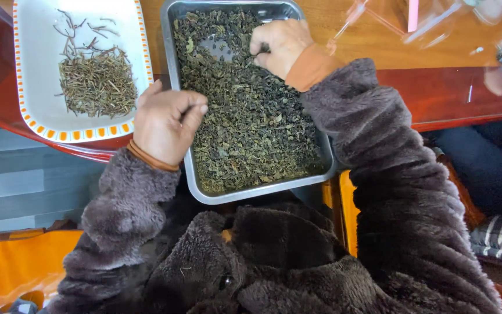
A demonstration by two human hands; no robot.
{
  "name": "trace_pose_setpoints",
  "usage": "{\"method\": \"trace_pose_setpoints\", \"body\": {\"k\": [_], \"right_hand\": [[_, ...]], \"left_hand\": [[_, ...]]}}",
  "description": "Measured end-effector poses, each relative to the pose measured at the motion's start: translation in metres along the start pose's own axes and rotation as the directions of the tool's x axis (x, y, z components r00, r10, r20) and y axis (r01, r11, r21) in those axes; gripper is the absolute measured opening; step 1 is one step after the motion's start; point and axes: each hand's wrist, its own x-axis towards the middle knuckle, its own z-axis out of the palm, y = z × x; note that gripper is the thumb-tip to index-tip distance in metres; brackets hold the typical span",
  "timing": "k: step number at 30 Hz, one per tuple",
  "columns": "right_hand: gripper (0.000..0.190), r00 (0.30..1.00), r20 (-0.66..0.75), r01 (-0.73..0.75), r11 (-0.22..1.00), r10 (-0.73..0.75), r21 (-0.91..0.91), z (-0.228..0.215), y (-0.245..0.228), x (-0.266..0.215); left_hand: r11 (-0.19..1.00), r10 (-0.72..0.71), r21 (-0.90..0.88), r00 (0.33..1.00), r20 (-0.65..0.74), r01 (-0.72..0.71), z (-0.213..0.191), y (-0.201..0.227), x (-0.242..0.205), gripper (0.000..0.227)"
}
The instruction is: Sorting dried tea leaves by manually picking out stems and debris and placing them into a separate tray
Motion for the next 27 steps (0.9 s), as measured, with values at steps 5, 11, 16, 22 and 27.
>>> {"method": "trace_pose_setpoints", "body": {"k": [5, 11, 16, 22, 27], "right_hand": [[0.013, 0.979, -0.171, 0.095, 0.992, -0.108, -0.081, 0.008, 0.027, 0.001], [0.008, 0.983, -0.069, 0.170, 0.985, -0.168, 0.029, -0.019, -0.038, -0.016], [0.006, 0.981, 0.086, 0.172, 0.985, -0.173, 0.022, 0.001, -0.059, -0.004], [0.009, 0.934, -0.021, 0.354, 0.933, -0.356, -0.069, 0.047, -0.029, 0.018], [0.017, 0.944, -0.066, 0.320, 0.945, -0.324, -0.074, 0.026, -0.032, 0.007]], "left_hand": [[0.993, 0.085, 0.077, 0.996, 0.002, -0.085, 0.011, -0.002, -0.017, 0.004], [0.991, 0.106, 0.073, 0.994, 0.027, -0.108, 0.013, 0.000, -0.031, 0.004], [0.987, 0.128, 0.100, 0.992, 0.017, -0.129, 0.016, -0.004, -0.033, 0.005], [0.986, 0.142, 0.086, 0.990, 0.019, -0.143, 0.014, -0.003, -0.032, 0.010], [0.989, 0.135, 0.058, 0.989, 0.057, -0.138, 0.014, -0.002, -0.034, 0.018]]}}
